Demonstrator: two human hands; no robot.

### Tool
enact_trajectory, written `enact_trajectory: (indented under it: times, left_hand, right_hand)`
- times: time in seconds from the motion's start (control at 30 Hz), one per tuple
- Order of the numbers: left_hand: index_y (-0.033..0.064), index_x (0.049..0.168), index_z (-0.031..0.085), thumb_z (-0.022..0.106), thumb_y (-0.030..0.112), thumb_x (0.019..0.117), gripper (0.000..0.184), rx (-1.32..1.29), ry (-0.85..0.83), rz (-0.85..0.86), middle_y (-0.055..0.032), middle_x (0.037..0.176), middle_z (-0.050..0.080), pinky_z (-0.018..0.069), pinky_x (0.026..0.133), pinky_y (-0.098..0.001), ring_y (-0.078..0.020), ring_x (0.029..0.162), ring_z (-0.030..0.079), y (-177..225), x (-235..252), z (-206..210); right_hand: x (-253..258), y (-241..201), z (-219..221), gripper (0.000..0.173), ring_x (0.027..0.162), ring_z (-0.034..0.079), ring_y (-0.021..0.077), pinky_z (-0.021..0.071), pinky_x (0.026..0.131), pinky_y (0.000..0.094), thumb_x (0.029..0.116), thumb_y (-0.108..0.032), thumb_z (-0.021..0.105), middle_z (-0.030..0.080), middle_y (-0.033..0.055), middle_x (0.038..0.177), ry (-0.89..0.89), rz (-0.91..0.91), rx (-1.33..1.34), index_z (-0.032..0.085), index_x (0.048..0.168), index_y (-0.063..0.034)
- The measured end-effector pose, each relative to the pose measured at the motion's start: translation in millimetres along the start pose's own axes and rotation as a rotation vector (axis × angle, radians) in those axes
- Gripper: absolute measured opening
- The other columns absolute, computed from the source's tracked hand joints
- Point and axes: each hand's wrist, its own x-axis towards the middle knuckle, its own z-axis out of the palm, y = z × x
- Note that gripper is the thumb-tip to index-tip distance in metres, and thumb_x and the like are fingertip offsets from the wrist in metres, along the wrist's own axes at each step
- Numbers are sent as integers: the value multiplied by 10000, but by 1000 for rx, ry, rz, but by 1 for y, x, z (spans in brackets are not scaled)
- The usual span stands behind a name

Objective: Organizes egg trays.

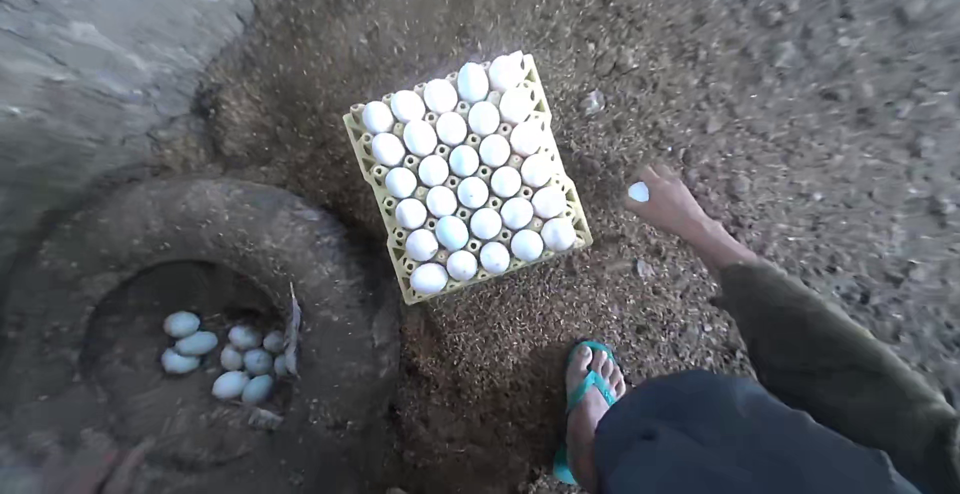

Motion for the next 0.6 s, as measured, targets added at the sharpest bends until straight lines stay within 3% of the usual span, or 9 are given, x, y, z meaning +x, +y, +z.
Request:
enact_trajectory:
  times: [0.07,0.17,0.27,0.33,0.37,0.4,0.43,0.5,0.6]
  left_hand:
    - [-125,1268,571,247,464,1115,689,14,-19,-99,-431,1144,612,438,918,-760,-613,1095,605,48,8,-23]
    - [-111,1223,578,209,457,1108,688,19,153,-13,-397,1034,627,456,798,-762,-596,957,632,112,19,-51]
    - [-117,1352,527,215,408,1087,665,-238,238,104,-350,1246,596,468,988,-624,-465,1135,615,162,45,-78]
    - [-27,1424,451,197,455,1088,640,-669,281,72,-139,1238,620,534,950,-385,-194,1071,645,201,54,-83]
    - [96,1387,468,193,472,1094,550,-946,282,54,10,1159,661,566,907,-315,-107,1014,674,229,54,-81]
    - [178,1319,503,169,463,1096,492,-1199,239,27,67,1085,708,584,876,-307,-97,968,702,262,48,-75]
    - [203,1273,534,136,463,1093,508,-1384,161,-2,62,1043,737,591,865,-328,-121,949,717,295,39,-66]
    - [102,1259,528,36,455,1081,631,-1603,-59,-77,-26,1042,725,586,880,-386,-194,973,711,351,19,-42]
    - [67,1200,513,-93,525,1025,779,-1843,-254,-212,-104,1076,729,581,875,-392,-247,1013,714,393,4,-10]
  right_hand:
    - [5,8,1,466,1177,584,530,498,887,726,954,-311,726,536,297,1369,-13,-13,-17,603,1312,-39]
    - [-3,2,-12,461,1262,515,542,440,978,725,972,-315,693,554,315,1346,76,-106,40,625,1308,-7]
    - [-29,-31,-34,364,1175,603,421,516,965,559,987,-236,634,602,278,1290,306,-303,259,657,1222,40]
    - [-52,-57,-41,277,1082,668,272,570,928,415,988,-184,591,672,214,1168,471,-578,458,671,1117,48]
    - [-66,-73,-41,233,1057,677,210,576,911,368,1009,-184,568,692,166,1116,496,-742,580,651,1086,19]
    - [-81,-94,-39,177,1038,684,167,579,895,333,1030,-186,549,706,111,1081,464,-913,713,640,1064,-38]
    - [-96,-118,-33,156,1063,696,170,585,923,334,1041,-158,540,727,89,1088,367,-1106,881,666,1068,-71]
    - [-124,-172,-9,209,1138,686,237,565,983,389,1057,-138,508,725,121,1170,182,-1416,1132,698,1117,-75]
    - [-165,-215,40,350,1352,556,231,374,1181,426,1094,-237,433,657,92,1380,118,-1630,1099,681,1301,-102]
